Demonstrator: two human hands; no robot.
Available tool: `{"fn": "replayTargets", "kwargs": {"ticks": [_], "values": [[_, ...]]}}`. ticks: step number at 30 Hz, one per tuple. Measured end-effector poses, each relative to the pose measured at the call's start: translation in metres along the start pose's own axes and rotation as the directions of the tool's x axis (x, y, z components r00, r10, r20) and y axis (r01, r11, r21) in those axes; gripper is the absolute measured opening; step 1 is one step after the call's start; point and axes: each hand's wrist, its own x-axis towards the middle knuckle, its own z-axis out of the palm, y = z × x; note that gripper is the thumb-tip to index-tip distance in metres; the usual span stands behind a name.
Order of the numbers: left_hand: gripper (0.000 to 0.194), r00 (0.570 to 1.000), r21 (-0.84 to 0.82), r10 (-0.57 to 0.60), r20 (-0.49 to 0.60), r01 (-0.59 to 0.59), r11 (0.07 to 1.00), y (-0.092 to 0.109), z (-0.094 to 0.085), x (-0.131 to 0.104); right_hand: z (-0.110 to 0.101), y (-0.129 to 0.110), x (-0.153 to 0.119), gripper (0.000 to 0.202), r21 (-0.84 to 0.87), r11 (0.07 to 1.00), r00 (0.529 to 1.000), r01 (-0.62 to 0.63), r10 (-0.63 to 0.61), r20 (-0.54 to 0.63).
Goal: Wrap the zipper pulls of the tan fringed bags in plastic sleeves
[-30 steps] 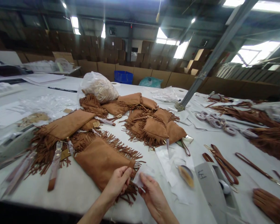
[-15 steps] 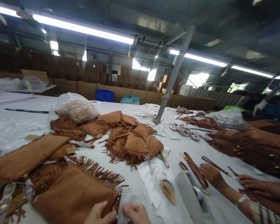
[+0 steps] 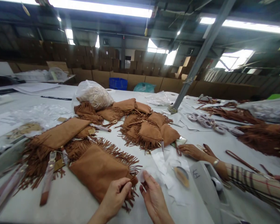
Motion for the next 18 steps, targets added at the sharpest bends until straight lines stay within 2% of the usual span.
{"fn": "replayTargets", "kwargs": {"ticks": [4,12,15,18], "values": [[0.032,1.0,-0.013,0.004,0.018,-0.004,1.0,0.003,0.004,-0.004,0.006,0.002,-0.003,0.029,-0.007,1.0,0.997,0.024,-0.024,0.078],[0.036,0.999,-0.031,-0.007,-0.047,0.006,1.0,-0.001,0.006,0.001,0.011,0.008,-0.008,0.029,-0.039,0.998,0.988,0.053,-0.047,0.148],[0.036,0.997,-0.057,-0.044,-0.06,0.041,0.998,-0.002,0.005,0.001,0.012,0.009,-0.009,0.033,-0.148,0.981,0.978,0.123,-0.095,0.184],[0.036,0.994,-0.026,-0.07,-0.079,0.068,0.997,-0.003,0.002,0.001,0.012,0.008,-0.01,0.035,-0.333,0.912,0.96,0.24,-0.172,0.221]]}}
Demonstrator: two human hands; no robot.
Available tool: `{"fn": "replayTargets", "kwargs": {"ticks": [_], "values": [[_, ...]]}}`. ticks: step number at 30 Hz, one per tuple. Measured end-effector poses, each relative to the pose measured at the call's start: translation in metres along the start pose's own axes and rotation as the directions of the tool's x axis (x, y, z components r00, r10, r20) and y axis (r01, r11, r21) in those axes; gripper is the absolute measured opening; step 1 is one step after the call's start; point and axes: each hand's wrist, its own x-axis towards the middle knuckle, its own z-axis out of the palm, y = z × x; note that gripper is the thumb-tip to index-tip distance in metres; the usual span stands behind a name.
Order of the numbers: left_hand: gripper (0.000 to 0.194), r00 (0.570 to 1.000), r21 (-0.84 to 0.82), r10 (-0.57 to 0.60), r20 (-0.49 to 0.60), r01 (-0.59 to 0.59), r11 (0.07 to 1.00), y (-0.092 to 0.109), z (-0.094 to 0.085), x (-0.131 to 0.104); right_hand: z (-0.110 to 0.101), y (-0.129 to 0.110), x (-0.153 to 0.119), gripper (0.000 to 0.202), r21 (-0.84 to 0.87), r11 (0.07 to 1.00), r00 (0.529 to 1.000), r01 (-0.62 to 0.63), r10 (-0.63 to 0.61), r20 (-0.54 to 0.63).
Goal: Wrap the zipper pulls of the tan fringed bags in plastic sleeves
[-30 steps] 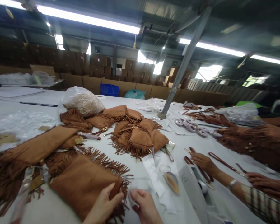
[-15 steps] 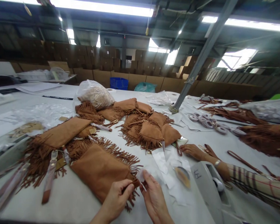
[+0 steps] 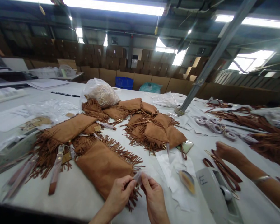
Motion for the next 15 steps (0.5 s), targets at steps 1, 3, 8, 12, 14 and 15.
{"fn": "replayTargets", "kwargs": {"ticks": [1,3,8,12,14,15], "values": [[0.036,1.0,0.012,0.0,-0.007,0.0,1.0,0.0,-0.001,0.0,0.0,-0.001,0.0,0.035,-0.074,0.997,1.0,0.027,-0.027,0.007],[0.035,1.0,0.019,0.009,-0.004,-0.009,1.0,0.001,-0.002,0.001,-0.002,-0.002,-0.001,0.034,-0.198,0.978,0.997,0.069,-0.062,0.04],[0.029,0.997,0.022,0.059,0.046,-0.06,0.998,0.006,-0.007,-0.002,-0.002,-0.002,-0.002,0.031,-0.396,0.91,0.986,0.126,-0.069,0.154],[0.021,0.982,0.175,0.103,0.156,-0.13,0.976,0.005,-0.026,-0.019,-0.001,-0.007,-0.008,0.028,-0.475,0.861,0.975,0.185,-0.1,0.198],[0.018,0.969,0.277,0.096,0.227,-0.158,0.948,-0.001,-0.039,-0.034,-0.002,-0.01,-0.013,0.028,-0.495,0.85,0.981,0.179,-0.12,0.149],[0.019,0.965,0.314,0.081,0.25,-0.16,0.936,-0.006,-0.045,-0.041,-0.003,-0.01,-0.016,0.028,-0.504,0.846,0.984,0.174,-0.128,0.124]]}}
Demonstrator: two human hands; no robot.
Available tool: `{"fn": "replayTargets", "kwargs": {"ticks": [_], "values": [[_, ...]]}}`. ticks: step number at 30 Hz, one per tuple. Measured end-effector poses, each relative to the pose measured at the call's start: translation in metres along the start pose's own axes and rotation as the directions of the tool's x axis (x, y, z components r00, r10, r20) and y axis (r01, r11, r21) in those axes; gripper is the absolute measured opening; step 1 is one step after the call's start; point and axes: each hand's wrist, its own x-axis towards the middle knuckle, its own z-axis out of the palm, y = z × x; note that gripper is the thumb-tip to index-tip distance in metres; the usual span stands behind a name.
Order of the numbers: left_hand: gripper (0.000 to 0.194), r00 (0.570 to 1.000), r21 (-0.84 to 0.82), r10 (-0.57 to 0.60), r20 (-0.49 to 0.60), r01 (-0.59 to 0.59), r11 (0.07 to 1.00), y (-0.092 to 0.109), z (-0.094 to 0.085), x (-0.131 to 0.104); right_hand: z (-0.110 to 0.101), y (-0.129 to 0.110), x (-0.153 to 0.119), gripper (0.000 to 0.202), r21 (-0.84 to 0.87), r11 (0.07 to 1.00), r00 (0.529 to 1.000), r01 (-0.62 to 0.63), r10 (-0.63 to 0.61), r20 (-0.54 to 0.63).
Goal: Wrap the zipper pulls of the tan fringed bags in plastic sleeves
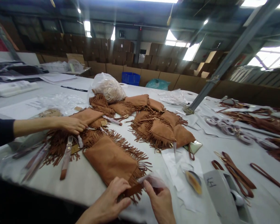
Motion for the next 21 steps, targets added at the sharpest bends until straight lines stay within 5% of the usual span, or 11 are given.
{"fn": "replayTargets", "kwargs": {"ticks": [6,13,16,19,21], "values": [[0.02,0.996,-0.08,-0.09,-0.003,0.089,0.993,-0.022,0.012,-0.021,0.013,0.018,-0.02,0.025,-0.137,0.989,0.998,0.059,-0.058,0.01],[0.02,0.995,-0.126,-0.041,-0.091,0.029,0.992,-0.013,0.014,-0.012,0.046,0.058,-0.037,0.023,-0.175,0.973,0.986,0.149,-0.16,-0.049],[0.019,0.981,-0.285,-0.122,-0.153,0.075,0.956,-0.012,0.01,-0.016,0.048,0.065,-0.04,0.021,-0.192,0.957,0.971,0.216,-0.232,-0.061],[0.034,0.889,-0.625,-0.415,-0.193,0.215,0.75,-0.016,0.003,-0.031,0.048,0.066,-0.042,0.016,-0.29,0.885,0.927,0.364,-0.374,0.022],[0.051,0.815,-0.81,-0.579,0.012,0.348,0.473,-0.021,-0.001,-0.049,0.053,0.068,-0.043,0.018,-0.331,0.8,0.864,0.501,-0.483,0.139]]}}
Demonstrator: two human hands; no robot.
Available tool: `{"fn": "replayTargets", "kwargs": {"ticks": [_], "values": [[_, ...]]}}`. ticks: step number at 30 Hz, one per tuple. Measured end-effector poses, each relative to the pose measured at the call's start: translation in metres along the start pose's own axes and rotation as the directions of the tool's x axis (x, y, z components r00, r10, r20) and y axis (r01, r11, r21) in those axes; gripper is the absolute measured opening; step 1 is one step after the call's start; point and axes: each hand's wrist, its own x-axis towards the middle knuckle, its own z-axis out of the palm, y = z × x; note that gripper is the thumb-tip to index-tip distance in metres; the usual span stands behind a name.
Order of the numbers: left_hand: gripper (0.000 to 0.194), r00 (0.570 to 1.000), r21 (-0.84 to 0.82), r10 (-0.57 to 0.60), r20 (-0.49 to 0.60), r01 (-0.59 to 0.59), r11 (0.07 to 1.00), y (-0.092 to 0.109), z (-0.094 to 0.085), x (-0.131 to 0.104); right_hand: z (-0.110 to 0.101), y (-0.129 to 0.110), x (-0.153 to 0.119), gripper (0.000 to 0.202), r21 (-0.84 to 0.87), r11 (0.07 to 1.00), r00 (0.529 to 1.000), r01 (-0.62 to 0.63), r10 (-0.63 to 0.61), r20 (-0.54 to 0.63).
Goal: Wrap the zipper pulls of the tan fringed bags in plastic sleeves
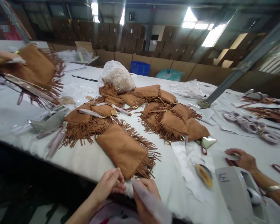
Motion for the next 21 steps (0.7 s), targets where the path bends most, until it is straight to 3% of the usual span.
{"fn": "replayTargets", "kwargs": {"ticks": [2,3,4,6,8,10,12,14,15,18,21], "values": [[0.063,0.959,-0.114,-0.229,0.164,0.249,0.962,-0.008,-0.014,-0.014,0.011,0.001,-0.005,0.022,-0.016,0.99,0.987,0.137,-0.135,0.085],[0.064,0.927,-0.117,-0.285,0.243,0.319,0.94,-0.013,-0.021,-0.02,0.018,0.002,-0.009,0.023,-0.019,0.983,0.976,0.181,-0.177,0.124],[0.061,0.909,-0.094,-0.304,0.286,0.343,0.935,-0.019,-0.027,-0.025,0.025,0.004,-0.014,0.025,-0.016,0.977,0.966,0.211,-0.206,0.156],[0.05,0.921,-0.006,-0.288,0.264,0.3,0.954,-0.029,-0.036,-0.03,0.035,0.007,-0.023,0.029,0.031,0.975,0.951,0.222,-0.224,0.212],[0.044,0.949,0.121,-0.252,0.187,0.232,0.965,-0.037,-0.044,-0.03,0.038,0.01,-0.031,0.029,0.129,0.988,0.969,0.083,-0.11,0.222],[0.042,0.967,0.226,-0.202,0.152,0.165,0.96,-0.038,-0.049,-0.027,0.034,0.011,-0.033,0.024,0.23,0.944,0.952,-0.237,0.177,0.251],[0.039,0.967,0.28,-0.172,0.19,0.115,0.953,-0.036,-0.05,-0.024,0.028,0.009,-0.028,0.029,0.306,0.749,0.8,-0.587,0.482,0.357],[0.039,0.954,0.296,-0.171,0.245,0.094,0.95,-0.031,-0.047,-0.022,0.025,0.005,-0.019,0.04,0.377,0.495,0.622,-0.783,0.617,0.483],[0.039,0.952,0.307,-0.166,0.259,0.082,0.948,-0.03,-0.045,-0.021,0.026,0.003,-0.014,0.043,0.417,0.387,0.566,-0.822,0.636,0.525],[0.046,0.968,0.355,-0.086,0.236,-0.004,0.935,-0.029,-0.039,-0.016,0.032,-0.002,0.0,0.045,0.523,0.208,0.507,-0.827,0.677,0.534],[0.051,0.986,0.387,-0.019,0.167,-0.048,0.921,-0.033,-0.033,-0.01,0.039,-0.004,0.005,0.044,0.53,0.243,0.522,-0.813,0.706,0.478]]}}
